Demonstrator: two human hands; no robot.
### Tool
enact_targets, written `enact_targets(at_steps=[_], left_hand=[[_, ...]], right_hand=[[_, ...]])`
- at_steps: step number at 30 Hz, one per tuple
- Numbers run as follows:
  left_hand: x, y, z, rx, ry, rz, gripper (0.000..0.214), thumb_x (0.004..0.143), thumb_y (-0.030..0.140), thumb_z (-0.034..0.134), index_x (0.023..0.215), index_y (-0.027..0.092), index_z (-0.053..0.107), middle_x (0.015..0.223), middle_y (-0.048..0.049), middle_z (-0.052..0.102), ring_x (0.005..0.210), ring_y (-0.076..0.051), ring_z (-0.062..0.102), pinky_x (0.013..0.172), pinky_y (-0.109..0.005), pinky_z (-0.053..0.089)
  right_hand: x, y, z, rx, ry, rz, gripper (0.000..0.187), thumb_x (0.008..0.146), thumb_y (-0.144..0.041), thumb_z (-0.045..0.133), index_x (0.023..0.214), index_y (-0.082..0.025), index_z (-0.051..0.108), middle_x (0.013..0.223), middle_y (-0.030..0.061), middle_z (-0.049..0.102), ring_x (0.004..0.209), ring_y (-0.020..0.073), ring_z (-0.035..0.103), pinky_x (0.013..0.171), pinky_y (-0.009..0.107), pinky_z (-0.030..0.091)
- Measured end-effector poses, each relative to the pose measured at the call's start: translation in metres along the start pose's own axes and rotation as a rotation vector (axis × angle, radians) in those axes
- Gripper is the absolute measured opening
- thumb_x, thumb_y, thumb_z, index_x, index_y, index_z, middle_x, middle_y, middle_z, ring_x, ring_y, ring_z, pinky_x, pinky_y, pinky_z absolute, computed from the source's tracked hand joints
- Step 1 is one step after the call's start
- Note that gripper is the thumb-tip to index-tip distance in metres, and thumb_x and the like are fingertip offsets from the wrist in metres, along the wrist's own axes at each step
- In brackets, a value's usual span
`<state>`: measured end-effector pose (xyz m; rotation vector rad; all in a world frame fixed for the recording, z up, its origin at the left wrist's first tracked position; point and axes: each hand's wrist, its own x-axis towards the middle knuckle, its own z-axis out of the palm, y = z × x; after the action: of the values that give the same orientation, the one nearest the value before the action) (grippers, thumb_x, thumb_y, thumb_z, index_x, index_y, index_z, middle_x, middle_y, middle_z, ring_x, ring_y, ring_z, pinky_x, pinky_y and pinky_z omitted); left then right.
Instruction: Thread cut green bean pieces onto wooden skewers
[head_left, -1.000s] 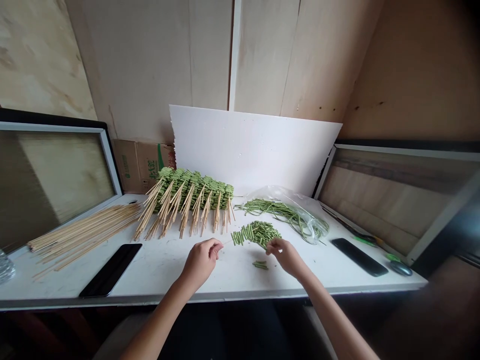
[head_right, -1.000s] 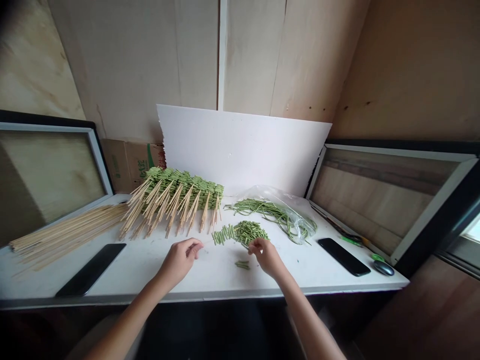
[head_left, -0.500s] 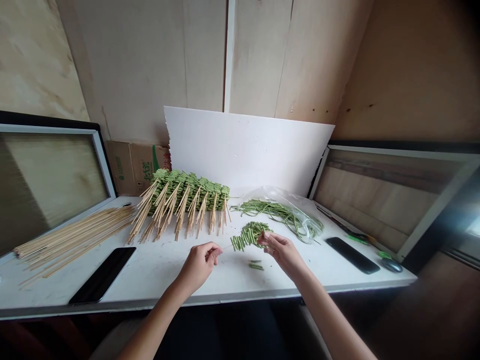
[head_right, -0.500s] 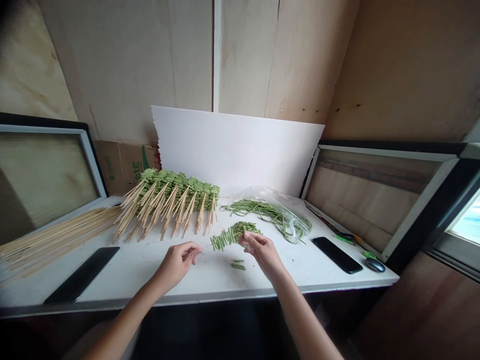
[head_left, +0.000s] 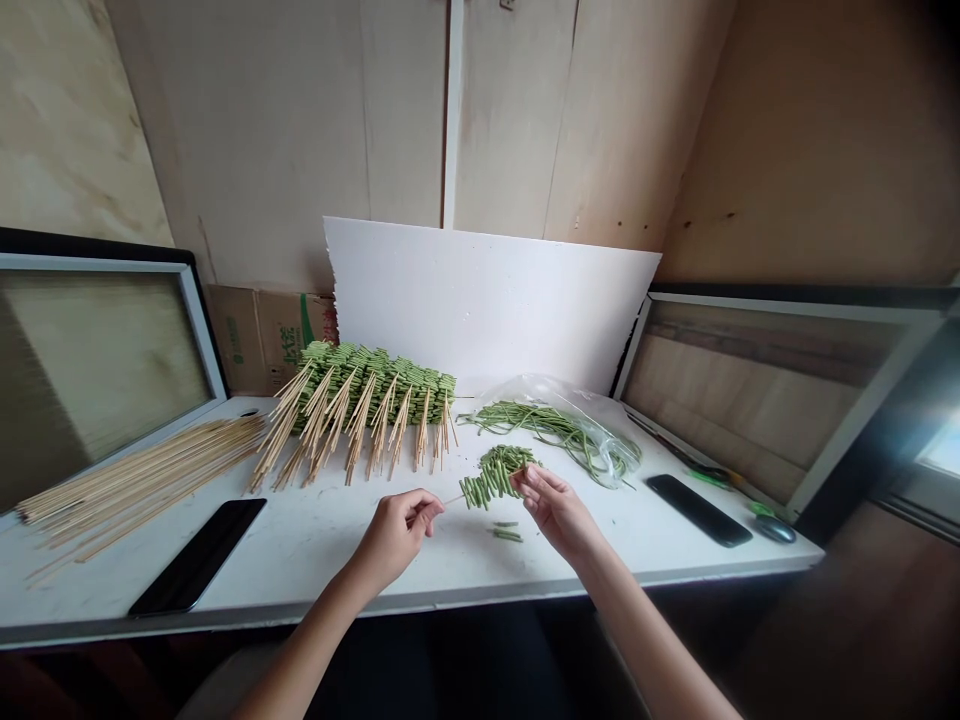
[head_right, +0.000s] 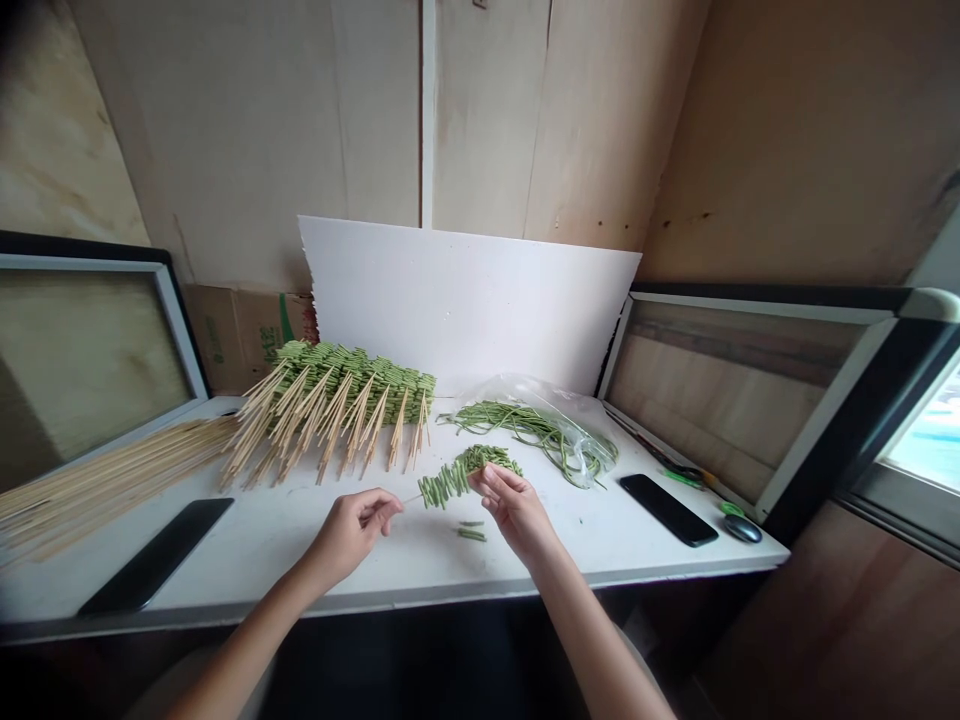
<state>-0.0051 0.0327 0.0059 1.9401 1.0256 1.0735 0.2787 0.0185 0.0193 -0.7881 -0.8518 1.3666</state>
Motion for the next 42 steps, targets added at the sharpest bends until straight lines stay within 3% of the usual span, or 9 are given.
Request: enact_targets(at_steps=[9,15,30,34,42], left_hand=[[0.0,-0.001,0.002,0.052,0.017,0.033,0.035,0.1,0.044,0.055,0.087,0.016,0.072,0.065,-0.0025,0.064,0.057,-0.015,0.058,0.058,-0.025,0.043],[0.0,-0.001,0.003,0.073,0.03,0.046,0.036,0.1,0.044,0.054,0.083,0.017,0.071,0.064,-0.0024,0.063,0.058,-0.016,0.059,0.059,-0.025,0.044],[-0.001,-0.005,0.005,0.138,0.077,0.08,0.034,0.101,0.038,0.053,0.081,0.018,0.072,0.062,-0.0018,0.063,0.057,-0.016,0.058,0.06,-0.025,0.044],[-0.002,-0.007,0.007,0.143,0.087,0.094,0.034,0.101,0.037,0.053,0.081,0.017,0.071,0.062,-0.0016,0.062,0.057,-0.015,0.057,0.06,-0.025,0.043],[-0.002,-0.008,0.005,0.146,0.1,0.108,0.032,0.1,0.033,0.053,0.079,0.018,0.071,0.06,-0.0011,0.061,0.056,-0.015,0.057,0.06,-0.025,0.044]], right_hand=[[-0.002,-0.001,0.009,-0.081,0.093,-0.03,0.032,0.069,-0.042,0.094,0.088,-0.02,0.083,0.094,0.0069,0.08,0.093,0.02,0.072,0.064,0.023,0.054],[-0.005,0.001,0.015,-0.12,0.167,-0.102,0.034,0.065,-0.044,0.096,0.086,-0.022,0.082,0.095,0.0088,0.08,0.106,0.029,0.071,0.073,0.032,0.056],[-0.006,0.013,0.02,-0.101,0.155,-0.137,0.032,0.068,-0.041,0.094,0.088,-0.02,0.081,0.104,0.0103,0.08,0.127,0.035,0.063,0.085,0.039,0.06],[-0.004,0.016,0.02,-0.087,0.154,-0.145,0.029,0.07,-0.041,0.093,0.087,-0.021,0.081,0.102,0.0089,0.08,0.125,0.0337,0.064,0.082,0.036,0.06],[-0.007,0.019,0.023,-0.062,0.148,-0.108,0.033,0.068,-0.043,0.095,0.087,-0.021,0.081,0.107,0.0096,0.08,0.12,0.0329,0.068,0.093,0.043,0.061]])
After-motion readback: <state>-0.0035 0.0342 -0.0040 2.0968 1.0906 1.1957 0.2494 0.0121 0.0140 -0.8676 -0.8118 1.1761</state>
